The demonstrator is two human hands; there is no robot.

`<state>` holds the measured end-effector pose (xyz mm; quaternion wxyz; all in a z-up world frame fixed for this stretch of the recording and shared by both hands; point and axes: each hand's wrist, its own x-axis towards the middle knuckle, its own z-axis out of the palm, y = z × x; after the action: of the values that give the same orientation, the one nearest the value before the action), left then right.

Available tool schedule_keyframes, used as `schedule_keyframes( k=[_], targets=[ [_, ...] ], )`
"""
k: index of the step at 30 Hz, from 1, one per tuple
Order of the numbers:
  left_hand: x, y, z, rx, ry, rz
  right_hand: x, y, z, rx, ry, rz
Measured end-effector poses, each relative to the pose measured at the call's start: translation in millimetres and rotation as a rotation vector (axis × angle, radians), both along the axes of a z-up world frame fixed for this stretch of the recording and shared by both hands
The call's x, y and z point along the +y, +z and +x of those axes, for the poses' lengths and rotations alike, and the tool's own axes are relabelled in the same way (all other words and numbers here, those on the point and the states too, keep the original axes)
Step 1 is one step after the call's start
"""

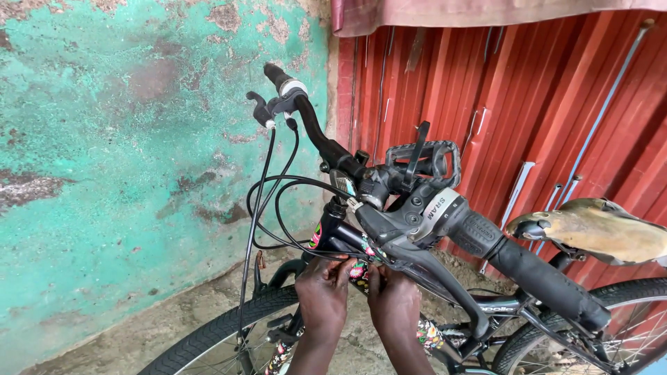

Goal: The person repairs a bicycle by first wiping the front fork with a cloth. They then adjust the seat post and use a wrench to tighten the seat clamp bolt. Finally, they use pliers to adjust the brake cable near the rear wheel.

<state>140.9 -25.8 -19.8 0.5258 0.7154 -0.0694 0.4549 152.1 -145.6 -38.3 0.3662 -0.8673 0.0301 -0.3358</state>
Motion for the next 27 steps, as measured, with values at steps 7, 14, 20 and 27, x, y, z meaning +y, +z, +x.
schedule_keyframes(
  k=[7,14,20,27],
  targets=[
    [-3,-4,9,0.059,0.107,0.098,-1,-9,6,-0.095,-0.016,-0.01],
    [-9,-9,14,0.155,0.119,0.033,-1,-8,2,-0.111,-0.009,0.092],
    [-13,-4,8,0.119,0.123,0.005,-4,-11,4,-0.108,-0.019,0.138],
    [-14,-4,13,0.207,0.186,0.096,-4,-20,7,-0.177,0.027,0.117]
  ],
)
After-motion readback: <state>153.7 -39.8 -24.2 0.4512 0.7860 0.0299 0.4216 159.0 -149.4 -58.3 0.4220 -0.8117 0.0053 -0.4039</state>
